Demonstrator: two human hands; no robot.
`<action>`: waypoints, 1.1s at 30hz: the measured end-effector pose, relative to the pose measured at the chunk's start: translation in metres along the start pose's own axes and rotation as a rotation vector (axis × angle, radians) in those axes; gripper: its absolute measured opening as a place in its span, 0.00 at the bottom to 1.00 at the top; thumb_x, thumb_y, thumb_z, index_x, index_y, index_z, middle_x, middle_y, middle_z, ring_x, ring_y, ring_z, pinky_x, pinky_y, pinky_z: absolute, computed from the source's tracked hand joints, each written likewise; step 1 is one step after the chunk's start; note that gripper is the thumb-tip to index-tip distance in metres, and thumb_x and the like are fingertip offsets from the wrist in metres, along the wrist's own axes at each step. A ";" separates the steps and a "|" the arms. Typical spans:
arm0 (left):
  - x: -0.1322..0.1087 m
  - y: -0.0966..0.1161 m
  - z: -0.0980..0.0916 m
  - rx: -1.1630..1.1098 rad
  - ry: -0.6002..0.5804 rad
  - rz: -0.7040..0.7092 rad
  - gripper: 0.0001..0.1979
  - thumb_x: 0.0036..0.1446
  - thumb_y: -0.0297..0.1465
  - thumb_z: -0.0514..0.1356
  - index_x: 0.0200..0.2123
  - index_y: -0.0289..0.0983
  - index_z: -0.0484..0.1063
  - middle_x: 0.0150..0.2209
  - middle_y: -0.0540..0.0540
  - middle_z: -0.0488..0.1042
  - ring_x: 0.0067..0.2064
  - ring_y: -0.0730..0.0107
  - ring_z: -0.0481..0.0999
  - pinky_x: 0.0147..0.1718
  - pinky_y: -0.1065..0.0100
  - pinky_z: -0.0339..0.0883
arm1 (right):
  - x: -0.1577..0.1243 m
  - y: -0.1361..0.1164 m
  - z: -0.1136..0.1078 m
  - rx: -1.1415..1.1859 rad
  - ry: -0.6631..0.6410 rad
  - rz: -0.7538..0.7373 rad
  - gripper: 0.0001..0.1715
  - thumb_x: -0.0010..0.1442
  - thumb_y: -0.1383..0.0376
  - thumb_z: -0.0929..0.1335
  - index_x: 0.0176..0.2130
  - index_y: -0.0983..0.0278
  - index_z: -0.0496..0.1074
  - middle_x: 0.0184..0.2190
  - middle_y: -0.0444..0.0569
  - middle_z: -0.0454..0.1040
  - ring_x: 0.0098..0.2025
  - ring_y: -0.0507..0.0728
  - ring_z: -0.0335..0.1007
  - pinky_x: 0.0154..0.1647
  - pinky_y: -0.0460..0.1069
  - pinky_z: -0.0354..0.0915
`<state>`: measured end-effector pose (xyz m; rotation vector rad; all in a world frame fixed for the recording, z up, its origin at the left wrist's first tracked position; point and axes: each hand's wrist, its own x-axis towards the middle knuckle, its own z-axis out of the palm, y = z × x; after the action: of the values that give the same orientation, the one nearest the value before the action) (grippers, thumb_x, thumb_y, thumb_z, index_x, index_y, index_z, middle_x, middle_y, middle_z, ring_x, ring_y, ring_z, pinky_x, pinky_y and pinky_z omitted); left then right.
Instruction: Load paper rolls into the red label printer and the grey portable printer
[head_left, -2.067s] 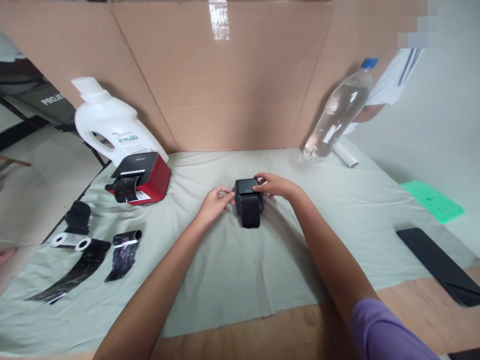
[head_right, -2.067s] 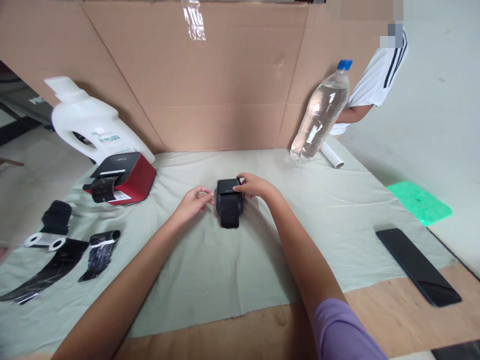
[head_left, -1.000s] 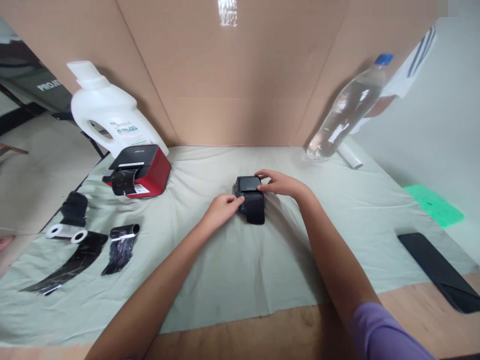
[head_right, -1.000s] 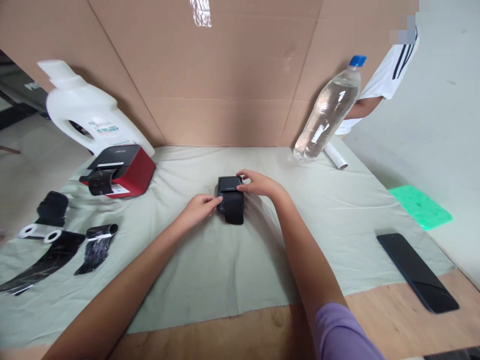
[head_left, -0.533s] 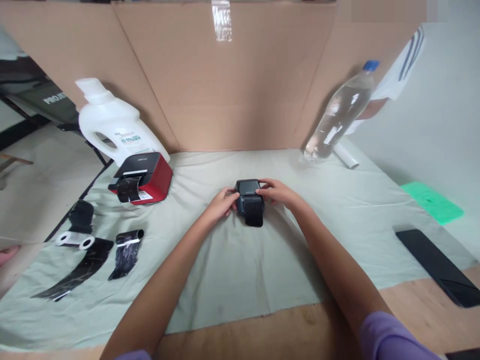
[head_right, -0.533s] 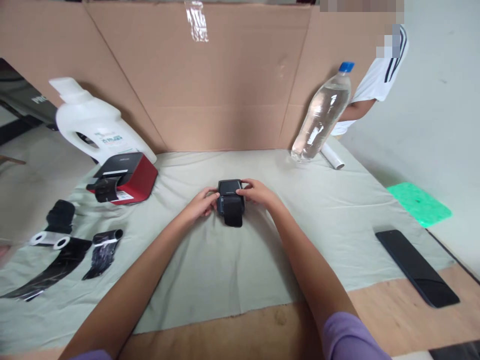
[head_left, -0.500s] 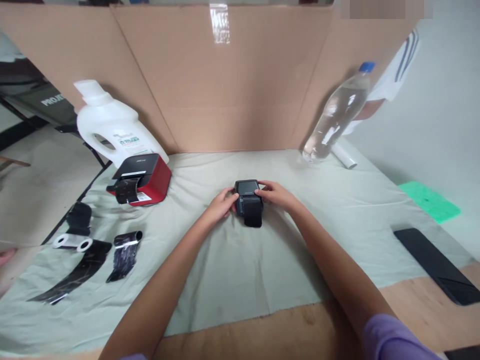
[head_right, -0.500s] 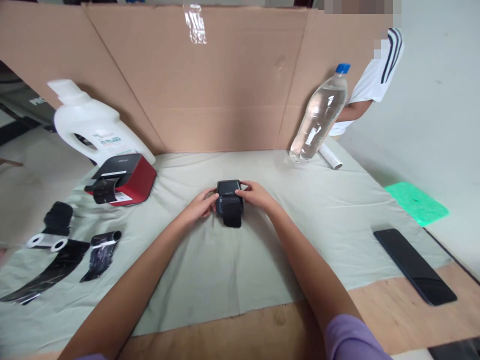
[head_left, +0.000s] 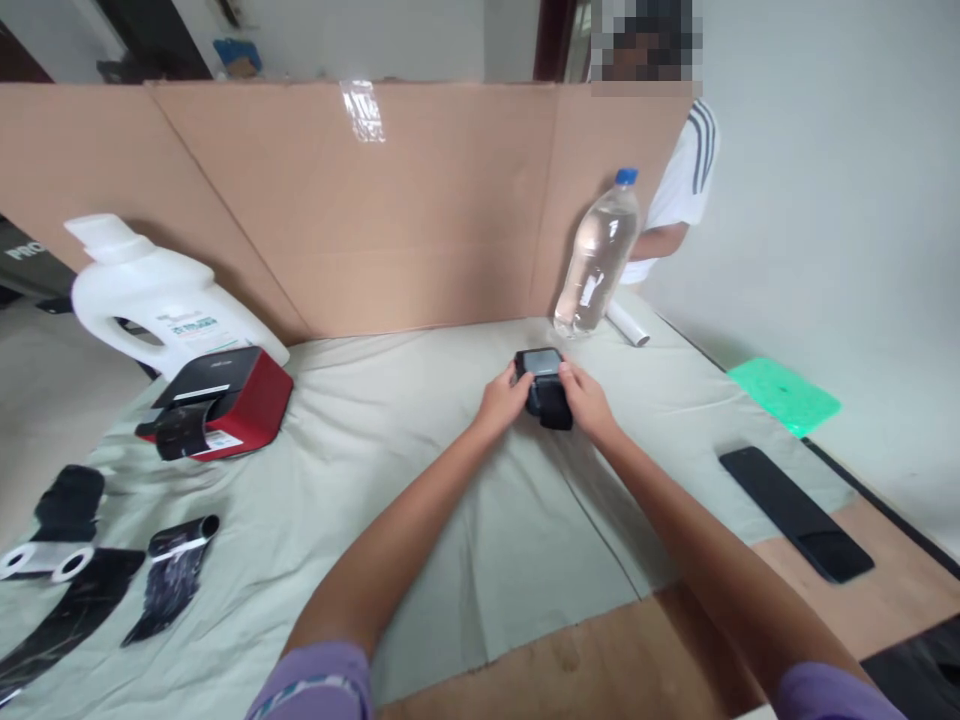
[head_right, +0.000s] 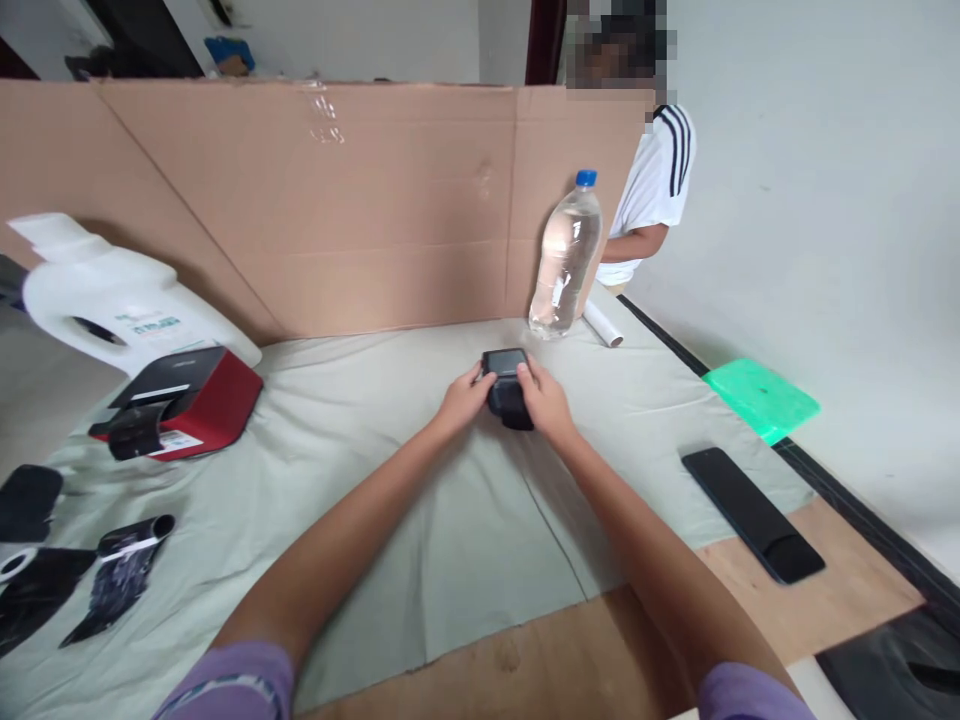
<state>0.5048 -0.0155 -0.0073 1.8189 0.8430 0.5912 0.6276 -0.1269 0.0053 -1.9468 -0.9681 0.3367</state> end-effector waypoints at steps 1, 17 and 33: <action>0.009 0.008 0.021 -0.008 -0.033 0.013 0.25 0.66 0.40 0.56 0.62 0.35 0.71 0.56 0.37 0.78 0.57 0.53 0.77 0.56 0.61 0.66 | 0.006 0.012 -0.016 -0.016 0.040 0.001 0.38 0.70 0.43 0.57 0.65 0.64 0.68 0.67 0.54 0.66 0.71 0.60 0.58 0.73 0.58 0.50; 0.057 0.041 0.127 -0.052 -0.202 -0.134 0.32 0.68 0.43 0.52 0.69 0.33 0.61 0.63 0.28 0.70 0.63 0.46 0.71 0.59 0.56 0.63 | 0.053 0.098 -0.108 -0.339 0.290 0.094 0.38 0.70 0.50 0.55 0.64 0.72 0.69 0.61 0.70 0.70 0.67 0.70 0.63 0.68 0.61 0.56; -0.119 -0.113 -0.413 0.182 1.064 -0.271 0.11 0.59 0.32 0.61 0.45 0.39 0.75 0.51 0.45 0.77 0.60 0.54 0.72 0.64 0.50 0.60 | -0.040 -0.166 0.239 -0.010 -0.616 -0.620 0.34 0.64 0.60 0.67 0.66 0.63 0.62 0.65 0.56 0.66 0.67 0.61 0.61 0.69 0.54 0.57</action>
<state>0.1004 0.1626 0.0415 1.4248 1.8495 1.3669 0.3830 0.0356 0.0045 -1.4589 -1.9035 0.5774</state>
